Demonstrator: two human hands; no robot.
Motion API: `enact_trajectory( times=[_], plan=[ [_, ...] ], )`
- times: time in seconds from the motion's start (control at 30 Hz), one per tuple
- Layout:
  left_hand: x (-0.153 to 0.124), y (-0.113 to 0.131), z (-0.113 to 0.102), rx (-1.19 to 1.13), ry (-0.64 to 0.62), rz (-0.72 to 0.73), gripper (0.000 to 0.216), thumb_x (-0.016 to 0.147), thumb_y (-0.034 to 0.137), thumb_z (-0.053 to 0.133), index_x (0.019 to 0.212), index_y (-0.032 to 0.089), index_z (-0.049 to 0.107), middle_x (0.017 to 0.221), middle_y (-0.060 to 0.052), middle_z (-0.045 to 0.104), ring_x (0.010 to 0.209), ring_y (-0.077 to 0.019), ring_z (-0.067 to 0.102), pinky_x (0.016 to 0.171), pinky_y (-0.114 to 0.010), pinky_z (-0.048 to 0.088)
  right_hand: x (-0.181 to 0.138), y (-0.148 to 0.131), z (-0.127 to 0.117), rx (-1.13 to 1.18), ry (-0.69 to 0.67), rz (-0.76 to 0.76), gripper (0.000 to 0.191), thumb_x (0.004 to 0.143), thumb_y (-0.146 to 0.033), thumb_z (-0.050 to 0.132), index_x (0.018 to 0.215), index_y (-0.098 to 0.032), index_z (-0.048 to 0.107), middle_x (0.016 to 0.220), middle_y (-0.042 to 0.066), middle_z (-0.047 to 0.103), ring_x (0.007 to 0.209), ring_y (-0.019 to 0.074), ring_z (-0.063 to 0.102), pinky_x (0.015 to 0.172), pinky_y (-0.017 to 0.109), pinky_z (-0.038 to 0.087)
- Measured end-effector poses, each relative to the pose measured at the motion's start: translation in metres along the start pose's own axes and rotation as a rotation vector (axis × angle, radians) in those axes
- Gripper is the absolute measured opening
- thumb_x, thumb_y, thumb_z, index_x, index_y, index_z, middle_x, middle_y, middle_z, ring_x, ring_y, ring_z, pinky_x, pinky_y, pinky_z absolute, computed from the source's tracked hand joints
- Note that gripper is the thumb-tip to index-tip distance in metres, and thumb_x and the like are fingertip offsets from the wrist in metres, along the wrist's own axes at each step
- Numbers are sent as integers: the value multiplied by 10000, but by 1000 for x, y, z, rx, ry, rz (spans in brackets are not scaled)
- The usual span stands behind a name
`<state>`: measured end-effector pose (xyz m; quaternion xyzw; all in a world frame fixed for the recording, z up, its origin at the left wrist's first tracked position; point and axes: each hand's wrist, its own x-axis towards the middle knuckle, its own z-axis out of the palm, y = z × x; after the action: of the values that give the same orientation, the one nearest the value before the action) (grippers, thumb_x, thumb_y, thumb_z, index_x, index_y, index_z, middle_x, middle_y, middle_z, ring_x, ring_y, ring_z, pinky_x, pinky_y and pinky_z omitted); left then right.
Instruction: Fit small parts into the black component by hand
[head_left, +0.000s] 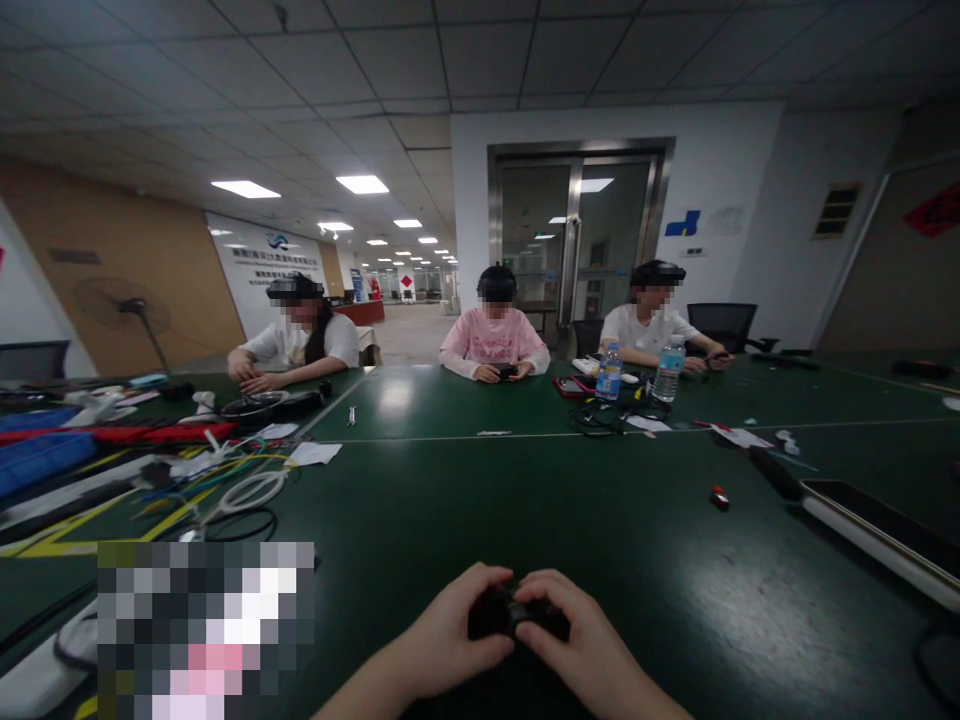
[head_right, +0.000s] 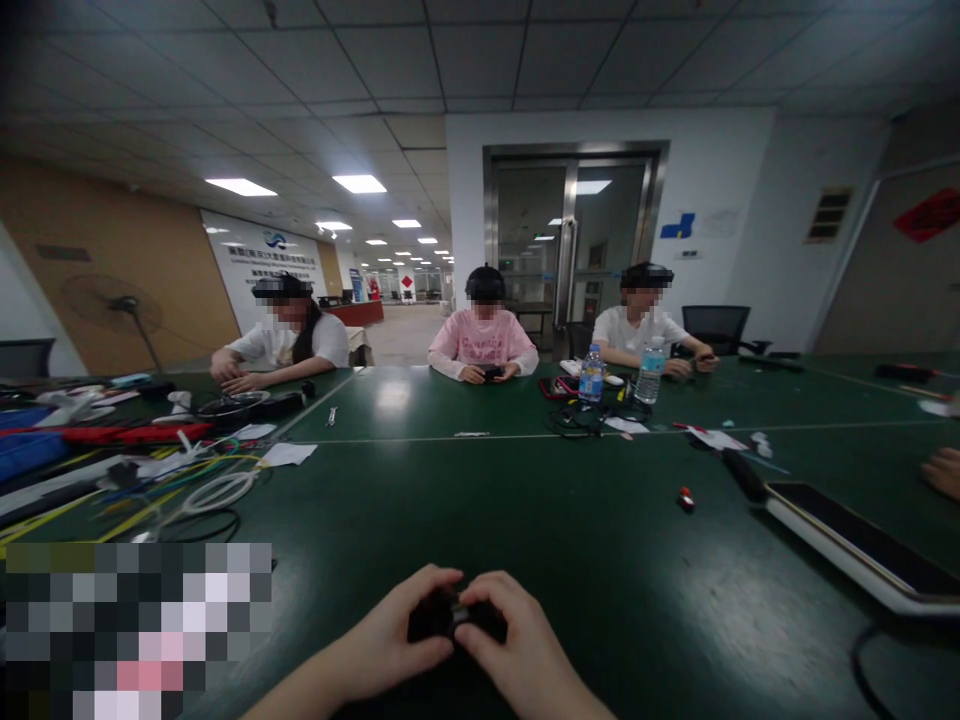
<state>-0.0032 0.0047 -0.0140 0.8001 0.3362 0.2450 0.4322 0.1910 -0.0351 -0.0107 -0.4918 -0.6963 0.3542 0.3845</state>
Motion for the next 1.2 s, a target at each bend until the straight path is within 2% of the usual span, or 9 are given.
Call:
enact_trajectory(
  times=[0.13, 0.4, 0.6, 1.0, 1.2],
  plan=[
    [2, 6, -1, 47, 3, 33, 382, 719, 139, 646, 1088, 210, 578, 1023, -30, 550, 919, -185, 551, 809, -283, 455, 0, 1, 0, 10, -13, -13, 175, 742, -143, 609, 887, -236, 640, 1002, 21, 624, 922, 191, 604, 806, 290, 473],
    [0, 7, -1, 20, -2, 16, 394, 744, 139, 610, 1128, 195, 550, 1059, -43, 617, 957, -198, 575, 859, -299, 453, -1, -1, 1, 28, -26, -3, 179, 741, -138, 615, 890, -233, 646, 1005, 20, 625, 930, 194, 605, 820, 296, 470],
    [0, 2, -1, -16, -12, -5, 467, 706, 135, 654, 1150, 202, 523, 1103, -42, 601, 994, -207, 567, 883, -310, 451, -1, -2, 0, 20, -39, -4, 195, 744, -123, 612, 890, -246, 649, 1033, 14, 610, 975, 197, 593, 854, 305, 459],
    [0, 6, -2, -43, -29, -23, 418, 736, 166, 647, 1136, 202, 531, 1075, -35, 609, 967, -198, 573, 861, -309, 457, -1, 2, 0, -2, -25, -4, 200, 729, -121, 616, 884, -243, 644, 1036, 21, 623, 945, 190, 602, 811, 286, 475],
    [1, 6, -1, -3, -13, -28, 412, 722, 139, 612, 1122, 197, 535, 1061, -37, 618, 946, -199, 577, 867, -316, 454, 0, 6, 1, -18, 17, -13, 216, 724, -126, 623, 898, -249, 655, 1097, 33, 614, 1051, 215, 571, 924, 344, 439]
  ],
)
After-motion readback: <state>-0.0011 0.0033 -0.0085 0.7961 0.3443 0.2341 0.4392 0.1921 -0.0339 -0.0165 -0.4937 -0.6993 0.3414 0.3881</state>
